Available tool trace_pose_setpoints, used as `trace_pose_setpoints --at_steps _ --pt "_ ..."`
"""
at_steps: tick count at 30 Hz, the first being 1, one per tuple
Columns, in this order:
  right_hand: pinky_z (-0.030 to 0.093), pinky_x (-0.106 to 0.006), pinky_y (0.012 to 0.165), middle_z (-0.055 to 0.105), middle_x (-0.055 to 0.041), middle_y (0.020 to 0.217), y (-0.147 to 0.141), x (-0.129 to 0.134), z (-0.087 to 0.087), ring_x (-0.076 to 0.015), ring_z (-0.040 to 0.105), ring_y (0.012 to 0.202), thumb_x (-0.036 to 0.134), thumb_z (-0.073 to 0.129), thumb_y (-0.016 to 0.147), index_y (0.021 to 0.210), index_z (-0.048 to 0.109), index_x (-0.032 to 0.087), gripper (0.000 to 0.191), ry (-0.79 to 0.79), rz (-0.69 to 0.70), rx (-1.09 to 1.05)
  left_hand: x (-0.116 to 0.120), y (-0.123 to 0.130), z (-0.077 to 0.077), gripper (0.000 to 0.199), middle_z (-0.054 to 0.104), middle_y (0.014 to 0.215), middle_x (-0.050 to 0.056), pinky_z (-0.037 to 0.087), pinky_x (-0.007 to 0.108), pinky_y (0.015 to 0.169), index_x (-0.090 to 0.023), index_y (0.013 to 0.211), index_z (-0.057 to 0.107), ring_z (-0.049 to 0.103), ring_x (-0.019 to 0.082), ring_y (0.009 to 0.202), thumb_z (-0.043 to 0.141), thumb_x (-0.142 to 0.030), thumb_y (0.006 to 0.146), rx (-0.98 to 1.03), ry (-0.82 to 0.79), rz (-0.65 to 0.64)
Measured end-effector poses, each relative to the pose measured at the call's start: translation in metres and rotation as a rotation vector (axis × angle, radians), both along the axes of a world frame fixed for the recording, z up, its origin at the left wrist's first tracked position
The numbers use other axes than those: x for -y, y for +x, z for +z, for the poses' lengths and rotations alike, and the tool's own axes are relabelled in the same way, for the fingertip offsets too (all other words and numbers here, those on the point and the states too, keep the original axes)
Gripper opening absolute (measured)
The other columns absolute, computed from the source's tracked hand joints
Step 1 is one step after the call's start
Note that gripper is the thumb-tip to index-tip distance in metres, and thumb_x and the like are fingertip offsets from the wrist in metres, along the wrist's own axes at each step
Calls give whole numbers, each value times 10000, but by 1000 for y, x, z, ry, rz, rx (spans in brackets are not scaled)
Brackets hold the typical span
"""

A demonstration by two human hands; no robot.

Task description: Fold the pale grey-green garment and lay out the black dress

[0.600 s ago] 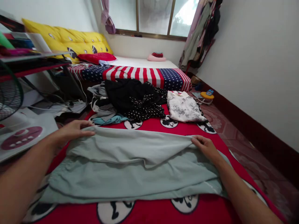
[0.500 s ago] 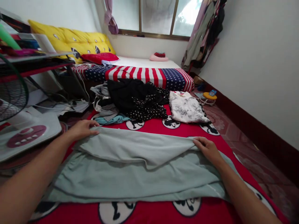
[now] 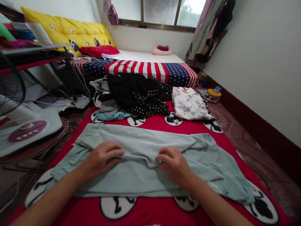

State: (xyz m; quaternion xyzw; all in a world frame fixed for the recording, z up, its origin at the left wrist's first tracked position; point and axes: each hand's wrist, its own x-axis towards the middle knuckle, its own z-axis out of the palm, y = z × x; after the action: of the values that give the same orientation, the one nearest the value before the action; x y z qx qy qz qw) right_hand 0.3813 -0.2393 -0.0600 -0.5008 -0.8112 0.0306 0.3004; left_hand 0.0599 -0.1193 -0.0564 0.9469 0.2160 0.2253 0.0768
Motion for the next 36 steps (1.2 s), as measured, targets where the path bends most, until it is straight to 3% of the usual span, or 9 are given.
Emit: trace_pose_setpoints --at_steps 5,9,13,17,21,24,27,31,36 --pt "382 -325 745 630 -24 777 -8 -10 -1 -173 535 762 166 611 889 803 670 194 108 -43 21 135 -1 -5 5 286 644 896 39 450 287 783 -231 921 688 587 164 850 464 -64 861 -70 37 17" --pt "376 -323 746 641 -10 792 -3 -6 11 -169 564 766 221 641 881 831 681 214 64 -206 57 119 9 -4 26 128 636 871 31 450 293 763 -229 863 694 590 176 821 568 -206 851 -260 -144 120" --pt "408 -325 770 664 -33 884 -17 -9 17 -175 590 836 268 567 929 877 679 217 134 -186 58 10 9 22 32 293 660 914 60 484 287 805 -196 855 694 624 178 870 469 -363 940 -142 -211 293" --pt "367 -444 1024 608 -110 1286 -34 -21 3 -239 537 1187 249 519 942 1196 624 216 277 -101 -26 33 -15 35 5 534 438 1476 144 325 487 1117 -199 1379 502 411 306 1355 502 -454 910 -115 -65 503" --pt "197 -618 1121 296 -128 1570 -31 -24 -17 -337 228 1450 397 555 920 1464 392 255 586 -222 -193 198 -36 14 -30 712 276 1562 204 281 669 1066 -197 1476 374 238 443 1427 456 -582 882 -294 -39 736" --pt "158 -628 1135 225 -98 1599 -27 -20 -21 -334 164 1472 511 521 917 1481 357 297 625 -290 -231 195 -48 -3 -42 720 344 1510 264 322 726 986 -155 1446 422 284 508 1383 435 -589 871 -283 4 682" --pt "138 -622 1145 230 -82 1600 -30 -19 -19 -318 145 1478 564 483 919 1472 362 307 622 -307 -245 139 -60 10 -35 620 516 1356 299 336 798 880 -116 1240 612 414 570 1266 502 -560 821 -220 44 637" --pt "167 -566 1166 352 -90 1548 -33 -21 -18 -280 277 1437 505 556 901 1375 481 268 535 -260 -249 -57 -47 84 -10 422 529 1380 213 392 615 1034 -135 1125 661 478 409 1291 438 -403 887 17 -18 302" --pt "485 -312 926 657 -74 1135 14 -13 -4 -169 607 1058 146 518 862 1027 643 203 214 -57 -378 -493 11 177 -3 299 693 1143 70 520 364 945 -235 1127 664 651 217 1055 471 -342 926 193 -336 -45"
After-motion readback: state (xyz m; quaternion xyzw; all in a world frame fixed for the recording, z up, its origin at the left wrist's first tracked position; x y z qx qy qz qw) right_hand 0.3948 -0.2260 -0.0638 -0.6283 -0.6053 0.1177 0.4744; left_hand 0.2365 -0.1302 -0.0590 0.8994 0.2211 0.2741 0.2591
